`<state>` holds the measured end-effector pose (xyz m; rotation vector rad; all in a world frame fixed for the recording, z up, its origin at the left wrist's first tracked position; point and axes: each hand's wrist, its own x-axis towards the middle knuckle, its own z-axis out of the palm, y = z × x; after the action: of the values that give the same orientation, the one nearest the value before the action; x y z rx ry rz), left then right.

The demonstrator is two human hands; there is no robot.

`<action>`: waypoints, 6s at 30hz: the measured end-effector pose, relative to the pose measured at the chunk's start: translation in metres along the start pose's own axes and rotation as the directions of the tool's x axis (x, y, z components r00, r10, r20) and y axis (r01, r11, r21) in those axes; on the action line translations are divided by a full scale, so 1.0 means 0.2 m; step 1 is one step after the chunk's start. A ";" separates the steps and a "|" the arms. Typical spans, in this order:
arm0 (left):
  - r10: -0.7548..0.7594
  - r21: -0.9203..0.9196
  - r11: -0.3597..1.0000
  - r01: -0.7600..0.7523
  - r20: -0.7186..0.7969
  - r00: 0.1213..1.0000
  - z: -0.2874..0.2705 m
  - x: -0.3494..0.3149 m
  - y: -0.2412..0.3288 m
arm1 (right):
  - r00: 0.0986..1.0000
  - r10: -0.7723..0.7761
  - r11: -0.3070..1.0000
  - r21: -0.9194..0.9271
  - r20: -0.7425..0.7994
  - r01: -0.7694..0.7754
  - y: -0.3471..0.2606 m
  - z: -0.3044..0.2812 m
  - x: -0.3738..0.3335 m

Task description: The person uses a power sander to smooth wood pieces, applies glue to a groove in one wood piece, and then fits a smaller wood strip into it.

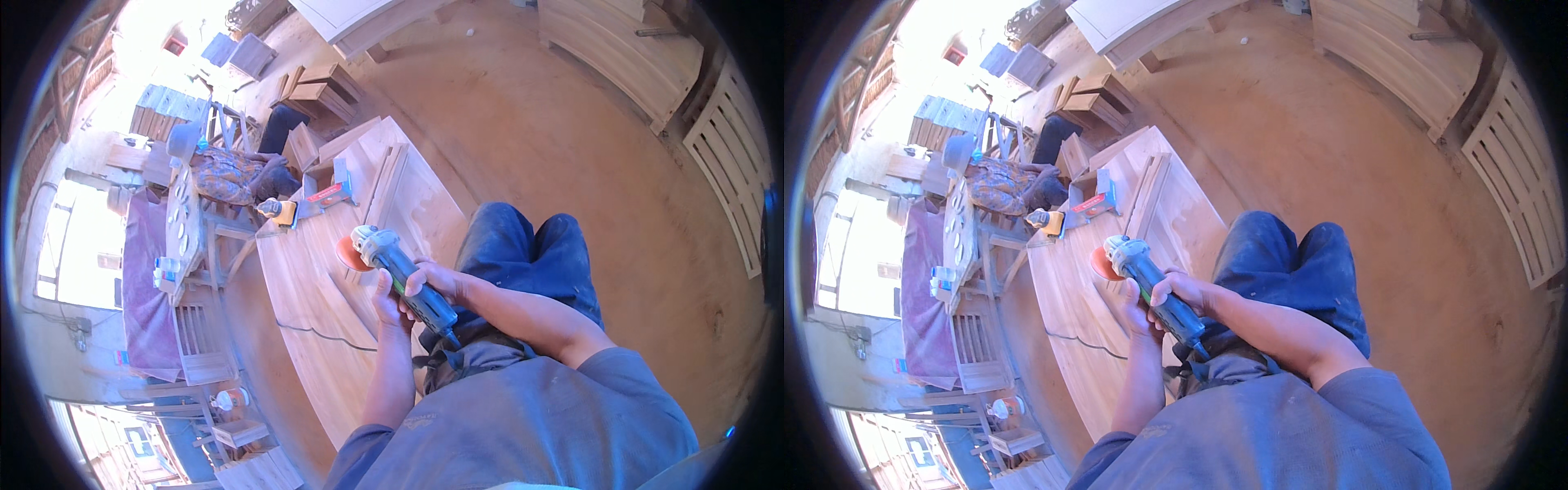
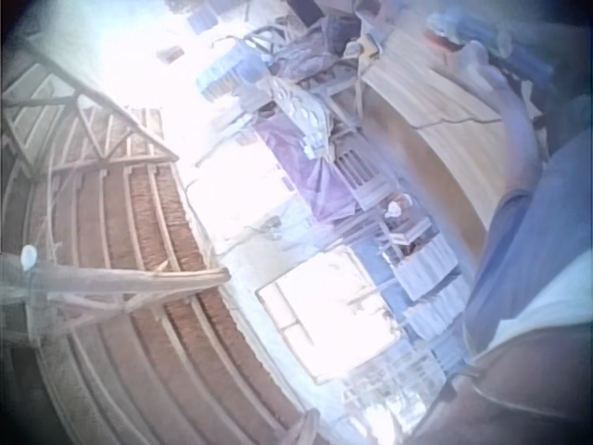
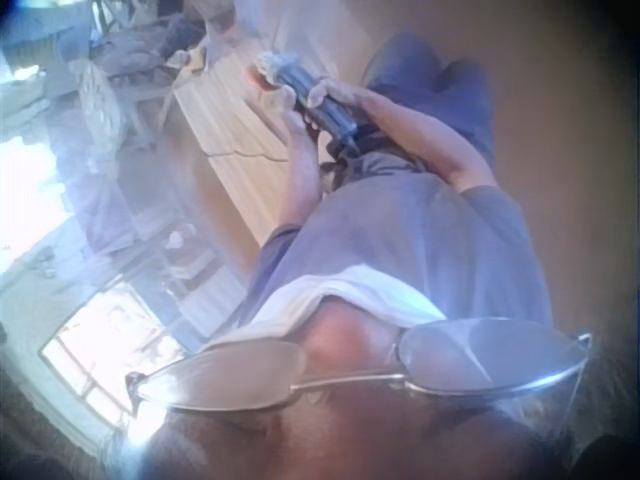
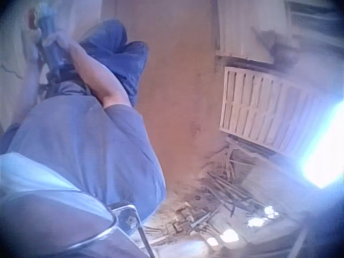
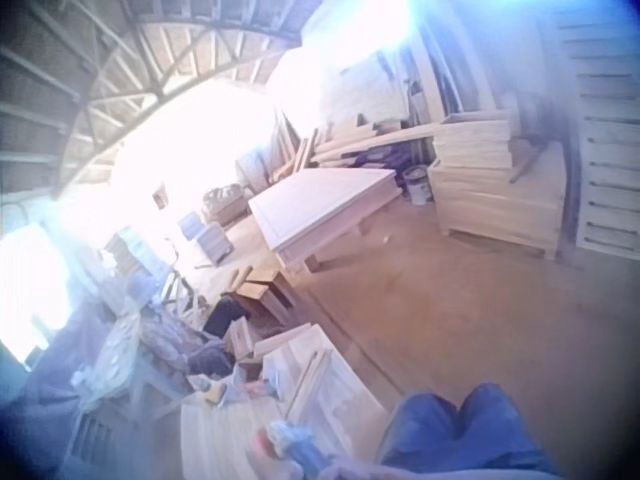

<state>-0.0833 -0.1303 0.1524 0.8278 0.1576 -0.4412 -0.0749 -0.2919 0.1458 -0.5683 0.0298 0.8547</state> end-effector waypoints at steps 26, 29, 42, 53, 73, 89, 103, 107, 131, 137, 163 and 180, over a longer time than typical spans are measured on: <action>0.368 0.642 0.487 0.592 -0.766 0.527 -1.06 -0.66 0.38 | 0.939 -0.113 0.759 -0.638 -0.325 -0.129 0.15 -0.21 -0.07; 0.477 0.652 0.443 0.615 -0.753 0.454 -1.31 -0.66 0.47 | 0.943 -0.078 0.779 -0.610 -0.323 -0.144 0.12 -0.20 -0.02; 0.611 0.513 0.212 0.832 -0.734 0.296 -1.61 -0.46 0.45 | 0.881 -0.078 0.752 -0.608 -0.466 -0.255 0.12 -0.28 0.17; 0.852 0.657 0.037 0.753 -0.415 0.320 -1.30 -0.57 0.25 | 0.855 -0.051 0.655 -0.663 -0.517 -0.362 0.14 -0.33 0.29; 0.438 0.917 -0.371 0.147 0.033 0.898 -0.42 0.76 0.09 | 0.834 -0.101 0.751 -0.591 -0.543 -0.294 0.15 -0.46 0.38; 0.688 0.725 -0.098 0.682 -0.446 0.573 -0.66 -0.01 -0.04 | 0.683 -0.388 0.641 -0.714 -0.618 -0.282 0.09 -0.57 0.44; 0.268 0.926 0.113 0.360 -0.377 0.886 -0.72 -0.22 0.13 | 0.674 -0.421 0.553 -0.761 -0.607 -0.340 0.06 -0.52 0.42; 0.213 0.942 0.094 0.321 -0.334 0.918 -0.41 0.02 0.15 | 0.669 -0.428 0.503 -0.775 -0.608 -0.383 0.05 -0.46 0.43; 0.130 0.894 -0.054 0.444 -0.435 0.891 -0.16 0.08 -0.04 | 0.686 -0.351 0.578 -0.724 -0.637 -0.377 0.04 -0.46 0.49; 0.118 0.888 -0.088 0.451 -0.440 0.890 -0.16 0.16 -0.04 | 0.696 -0.389 0.572 -0.750 -0.604 -0.332 0.07 -0.50 0.49; 0.012 0.798 -0.171 0.578 -0.585 0.811 -0.05 -0.06 -0.05 | 0.736 -0.362 0.556 -0.766 -0.573 -0.323 0.03 -0.51 0.47; -0.024 0.897 -0.261 0.358 -0.376 0.926 -0.17 0.31 0.05 | 0.726 -0.381 0.551 -0.771 -0.572 -0.319 0.02 -0.49 0.44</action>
<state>-0.0218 -0.1191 0.1172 2.6578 0.1103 -0.8059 0.0011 -0.2750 0.0383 -1.8330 0.3153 0.5076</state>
